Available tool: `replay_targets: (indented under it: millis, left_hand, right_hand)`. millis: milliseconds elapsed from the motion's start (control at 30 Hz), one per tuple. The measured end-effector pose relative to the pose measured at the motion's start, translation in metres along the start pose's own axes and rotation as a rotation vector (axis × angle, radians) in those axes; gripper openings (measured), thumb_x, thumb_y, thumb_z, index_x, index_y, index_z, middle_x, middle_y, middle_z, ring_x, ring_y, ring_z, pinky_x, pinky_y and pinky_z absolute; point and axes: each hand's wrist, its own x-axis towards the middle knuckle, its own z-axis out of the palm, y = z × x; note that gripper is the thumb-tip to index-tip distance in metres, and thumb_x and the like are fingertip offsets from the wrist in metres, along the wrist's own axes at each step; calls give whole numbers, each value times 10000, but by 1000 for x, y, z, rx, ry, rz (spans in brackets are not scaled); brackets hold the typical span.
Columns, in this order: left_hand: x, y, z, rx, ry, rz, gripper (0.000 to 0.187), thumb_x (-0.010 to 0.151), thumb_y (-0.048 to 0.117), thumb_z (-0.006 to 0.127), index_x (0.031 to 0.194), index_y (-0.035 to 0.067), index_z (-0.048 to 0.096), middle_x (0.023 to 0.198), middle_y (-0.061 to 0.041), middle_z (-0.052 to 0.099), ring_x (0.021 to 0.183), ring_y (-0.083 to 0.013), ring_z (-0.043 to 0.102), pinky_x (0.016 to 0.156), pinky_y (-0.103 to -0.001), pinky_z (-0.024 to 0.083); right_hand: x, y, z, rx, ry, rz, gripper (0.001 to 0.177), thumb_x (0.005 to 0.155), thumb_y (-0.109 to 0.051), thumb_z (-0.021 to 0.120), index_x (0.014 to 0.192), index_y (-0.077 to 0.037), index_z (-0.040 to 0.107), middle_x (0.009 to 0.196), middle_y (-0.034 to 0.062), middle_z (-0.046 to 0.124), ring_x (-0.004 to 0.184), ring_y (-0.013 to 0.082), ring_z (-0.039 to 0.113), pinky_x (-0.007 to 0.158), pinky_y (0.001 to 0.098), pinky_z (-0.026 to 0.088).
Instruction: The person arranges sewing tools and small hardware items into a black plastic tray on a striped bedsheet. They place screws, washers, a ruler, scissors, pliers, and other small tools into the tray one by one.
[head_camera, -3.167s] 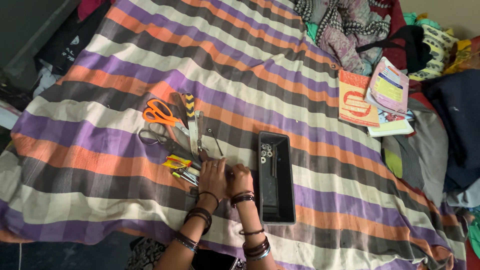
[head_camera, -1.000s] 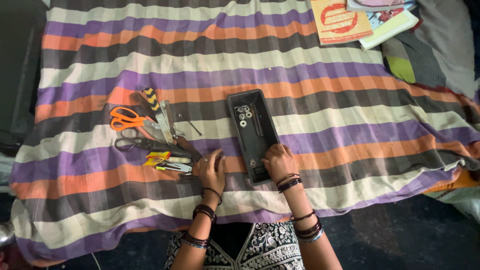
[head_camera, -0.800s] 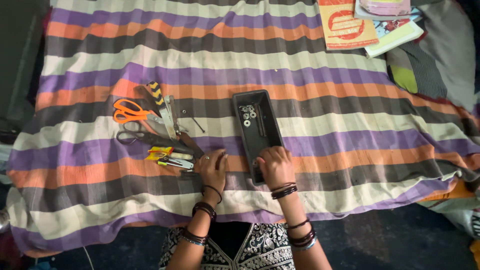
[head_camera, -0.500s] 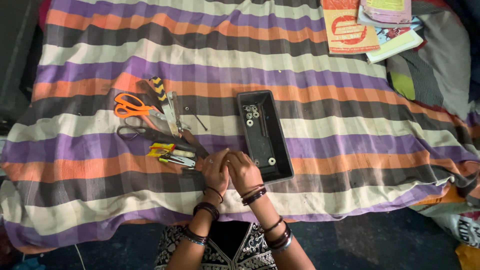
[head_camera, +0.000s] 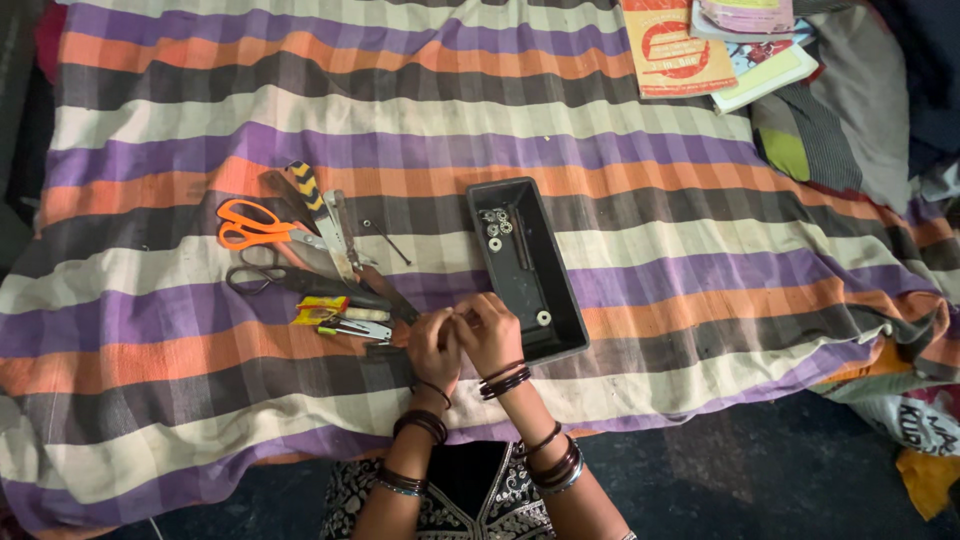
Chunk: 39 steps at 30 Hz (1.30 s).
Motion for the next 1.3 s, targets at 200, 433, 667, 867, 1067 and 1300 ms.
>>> replay_targets:
  millis: [200, 433, 667, 867, 1067, 1300]
  left_hand:
    - [10, 14, -6, 2, -208, -135, 275, 844, 160, 843, 1071, 72, 715, 978, -148, 736, 876, -309, 712, 771, -408, 566]
    - [31, 29, -4, 36, -185, -228, 242, 922, 148, 743, 1131, 42, 681, 990, -145, 725, 866, -294, 705, 762, -405, 565]
    - [40, 38, -8, 138, -214, -157, 133, 933, 108, 710, 1053, 61, 682, 989, -125, 736, 905, -316, 689, 785, -422, 554]
    - [43, 40, -9, 186, -230, -111, 114, 952, 103, 686, 1052, 51, 672, 993, -120, 738, 943, -321, 690, 802, -440, 549]
    - [43, 41, -9, 195, -222, -85, 115, 947, 93, 684, 1050, 44, 676, 993, -126, 743, 940, -337, 687, 806, -451, 545]
    - [45, 41, -9, 190, -212, -96, 108, 937, 85, 685, 1036, 41, 681, 966, -134, 732, 912, -344, 678, 797, -456, 539]
  right_hand:
    - [-2, -5, -31, -11, 34, 38, 163, 809, 31, 714, 950, -52, 712, 911, 87, 716, 770, 206, 765, 665, 293, 621]
    - [-1, 46, -92, -175, 47, 107, 221, 804, 52, 716, 1001, -47, 697, 942, 105, 729, 814, 230, 768, 704, 326, 609]
    - [-2, 105, -86, -429, -260, 12, 200, 771, 13, 709, 945, -85, 711, 954, 118, 731, 931, 344, 701, 804, 422, 575]
    - [3, 125, -75, -531, -359, 6, 229, 746, 14, 697, 939, -108, 724, 953, 119, 723, 952, 339, 691, 819, 433, 572]
    - [5, 123, -76, -464, -372, 45, 194, 766, 6, 707, 938, -82, 722, 941, 147, 709, 914, 360, 687, 808, 438, 571]
    - [7, 122, -92, -441, -293, 16, 234, 785, 58, 619, 949, -76, 716, 959, 145, 702, 927, 372, 693, 808, 451, 576]
